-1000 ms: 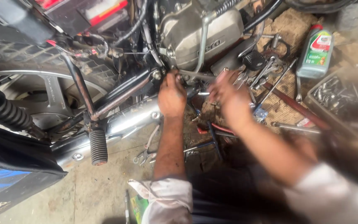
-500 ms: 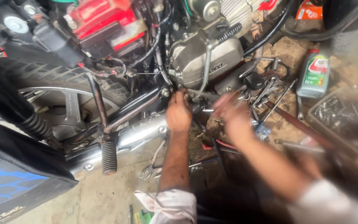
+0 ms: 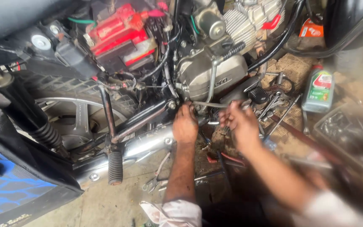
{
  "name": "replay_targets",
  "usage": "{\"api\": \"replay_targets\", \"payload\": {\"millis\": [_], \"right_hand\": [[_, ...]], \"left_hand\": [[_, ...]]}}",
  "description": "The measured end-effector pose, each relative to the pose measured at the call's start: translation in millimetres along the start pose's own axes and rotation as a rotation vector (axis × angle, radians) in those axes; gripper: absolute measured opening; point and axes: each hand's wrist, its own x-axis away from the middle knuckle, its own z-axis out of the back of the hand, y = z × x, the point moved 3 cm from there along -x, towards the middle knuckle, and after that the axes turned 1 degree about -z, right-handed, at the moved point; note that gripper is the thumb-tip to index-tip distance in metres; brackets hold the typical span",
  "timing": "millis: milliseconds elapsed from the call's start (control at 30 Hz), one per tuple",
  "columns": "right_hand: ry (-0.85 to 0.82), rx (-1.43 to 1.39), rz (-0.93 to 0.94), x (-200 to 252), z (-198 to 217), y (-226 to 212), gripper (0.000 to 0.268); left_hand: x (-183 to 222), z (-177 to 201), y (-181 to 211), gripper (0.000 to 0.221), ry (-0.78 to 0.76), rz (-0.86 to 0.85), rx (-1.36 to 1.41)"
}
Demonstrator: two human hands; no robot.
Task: The person sits on the floor beside a motorcycle and uses wrenches to loosen and tighten bolts on the engine and frame area, sorting through a tray of fasteners and repositioning around the bike to reach different bolts.
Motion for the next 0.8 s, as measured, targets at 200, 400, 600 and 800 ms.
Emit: {"api": "replay_targets", "payload": {"millis": [200, 400, 600, 800], "right_hand": [[0.123, -0.074, 0.149, 27, -17, 34, 0.026], [-0.391, 0.615, 0.689, 65, -49, 19, 0.02], [0.255, -0.164, -0.269, -13, 7, 3, 0.031], [-0.024, 0.081, 0.234, 48, -21, 39, 0.018]], "left_hand": [[-4, 7, 7, 0.019, 0.016, -0.085, -0.008], [-1, -5, -14, 0.031, -0.159, 0.239, 0.102], [-5, 12, 11, 0.02, 0.024, -0.059, -0.011], [-1, 5, 6, 0.02, -0.001, -0.052, -0.002]]}}
